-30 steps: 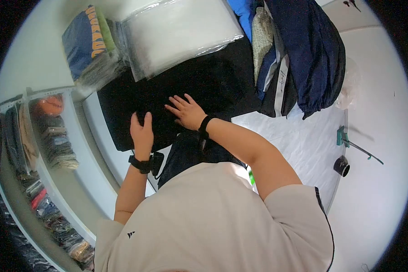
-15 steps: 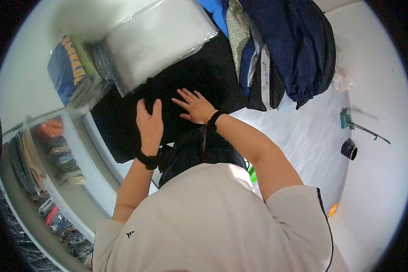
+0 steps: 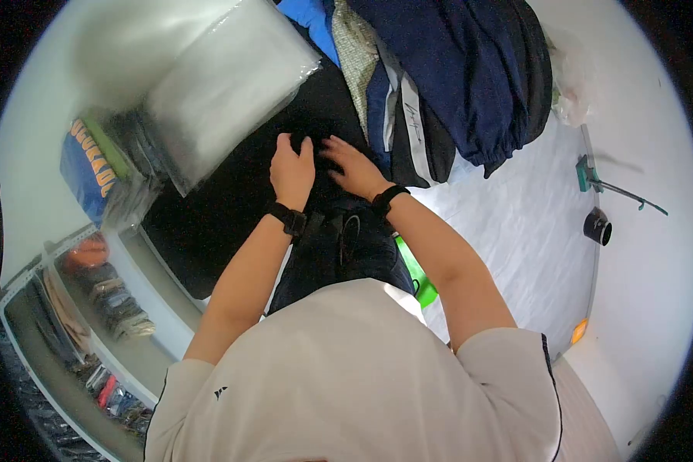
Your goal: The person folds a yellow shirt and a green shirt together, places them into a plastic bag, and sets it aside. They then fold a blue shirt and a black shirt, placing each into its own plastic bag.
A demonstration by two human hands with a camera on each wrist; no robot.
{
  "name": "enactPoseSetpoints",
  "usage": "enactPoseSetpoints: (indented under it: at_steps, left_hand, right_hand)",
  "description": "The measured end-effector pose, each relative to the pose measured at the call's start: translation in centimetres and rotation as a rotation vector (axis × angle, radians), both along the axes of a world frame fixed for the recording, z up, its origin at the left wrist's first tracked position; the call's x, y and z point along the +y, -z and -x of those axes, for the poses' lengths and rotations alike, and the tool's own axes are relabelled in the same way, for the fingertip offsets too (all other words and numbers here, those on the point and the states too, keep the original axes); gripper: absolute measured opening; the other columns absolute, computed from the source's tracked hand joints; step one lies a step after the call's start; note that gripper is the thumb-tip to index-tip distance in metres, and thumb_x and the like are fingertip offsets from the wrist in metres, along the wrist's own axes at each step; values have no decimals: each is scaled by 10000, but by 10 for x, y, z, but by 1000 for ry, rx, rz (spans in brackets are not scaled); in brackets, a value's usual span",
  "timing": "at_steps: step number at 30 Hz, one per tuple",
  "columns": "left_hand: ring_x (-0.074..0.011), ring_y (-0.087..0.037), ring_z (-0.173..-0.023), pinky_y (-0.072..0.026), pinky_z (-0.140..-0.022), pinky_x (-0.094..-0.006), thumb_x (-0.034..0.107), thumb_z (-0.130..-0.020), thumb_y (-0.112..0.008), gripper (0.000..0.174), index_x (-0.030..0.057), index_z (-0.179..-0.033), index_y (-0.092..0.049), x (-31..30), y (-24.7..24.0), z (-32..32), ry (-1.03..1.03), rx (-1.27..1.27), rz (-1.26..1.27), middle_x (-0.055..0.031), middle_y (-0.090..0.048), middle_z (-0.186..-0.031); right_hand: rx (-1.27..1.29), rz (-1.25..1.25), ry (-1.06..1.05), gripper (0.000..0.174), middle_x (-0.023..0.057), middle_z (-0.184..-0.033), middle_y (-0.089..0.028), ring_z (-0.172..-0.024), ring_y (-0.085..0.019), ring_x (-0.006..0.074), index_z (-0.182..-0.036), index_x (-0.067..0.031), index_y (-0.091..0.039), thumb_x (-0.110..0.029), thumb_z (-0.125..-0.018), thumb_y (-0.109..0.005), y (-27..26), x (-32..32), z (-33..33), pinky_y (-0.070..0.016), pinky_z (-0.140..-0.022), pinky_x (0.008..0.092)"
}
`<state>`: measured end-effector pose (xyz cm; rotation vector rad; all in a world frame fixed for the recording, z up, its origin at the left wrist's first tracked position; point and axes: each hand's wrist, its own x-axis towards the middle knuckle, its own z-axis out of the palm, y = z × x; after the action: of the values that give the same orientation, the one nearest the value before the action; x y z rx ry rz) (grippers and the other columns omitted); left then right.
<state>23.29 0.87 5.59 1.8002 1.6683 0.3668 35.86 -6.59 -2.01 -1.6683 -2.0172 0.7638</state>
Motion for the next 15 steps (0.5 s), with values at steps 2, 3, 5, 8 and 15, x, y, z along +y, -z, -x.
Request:
enactPoseSetpoints:
  at_steps: [2, 3, 5, 8, 15]
  left_hand:
    - [-425, -589, -871, -464, -741, -473, 323, -869, -520, 393, -2, -1089, -492, 3, -2, 0, 3, 0, -17, -257, -616, -936]
    - [-425, -589, -871, -463, -736, -467, 313, -867, -527, 385, -8, -1079, -500, 2, -5, 4, -25, -42, -21, -257, -616, -935]
    - [-421, -585, -875, -459, -728, -445, 278, -858, -554, 360, -26, -1049, -521, 1, -9, 16, -69, -172, -68, -259, -615, -930]
    - [-348, -603, -843, -458, -741, -385, 233, -856, -583, 353, -55, -1049, -515, -4, -14, 36, -90, -322, -94, -239, -611, -929]
    - [-262, -587, -867, -448, -763, -328, 190, -861, -589, 330, -63, -1059, -512, -12, -27, 56, -176, -416, -15, -196, -607, -955]
  right_hand:
    - [191, -65, 382, 529, 151, -1284, -447, -1213, -397, 335, -1223, -65, -472, -111, -735, -673, -4, 5, -1, -333, -1010, 404]
    - [242, -102, 481, 520, 170, -1222, -483, -1137, -448, 347, -1189, -46, -480, -147, -727, -697, 2, 11, -2, -343, -991, 398]
    - [234, -107, 512, 534, 177, -1211, -488, -1132, -454, 347, -1191, -38, -477, -172, -727, -704, 1, 23, 0, -350, -986, 398]
    - [211, -93, 533, 569, 197, -1190, -495, -1128, -459, 357, -1190, -10, -471, -230, -728, -720, 5, 37, 5, -361, -979, 399]
    - [706, 638, 487, 667, 243, -1330, -410, -1213, -425, 329, -1312, 61, -364, -341, -831, -592, 8, 55, 0, -342, -1003, 346]
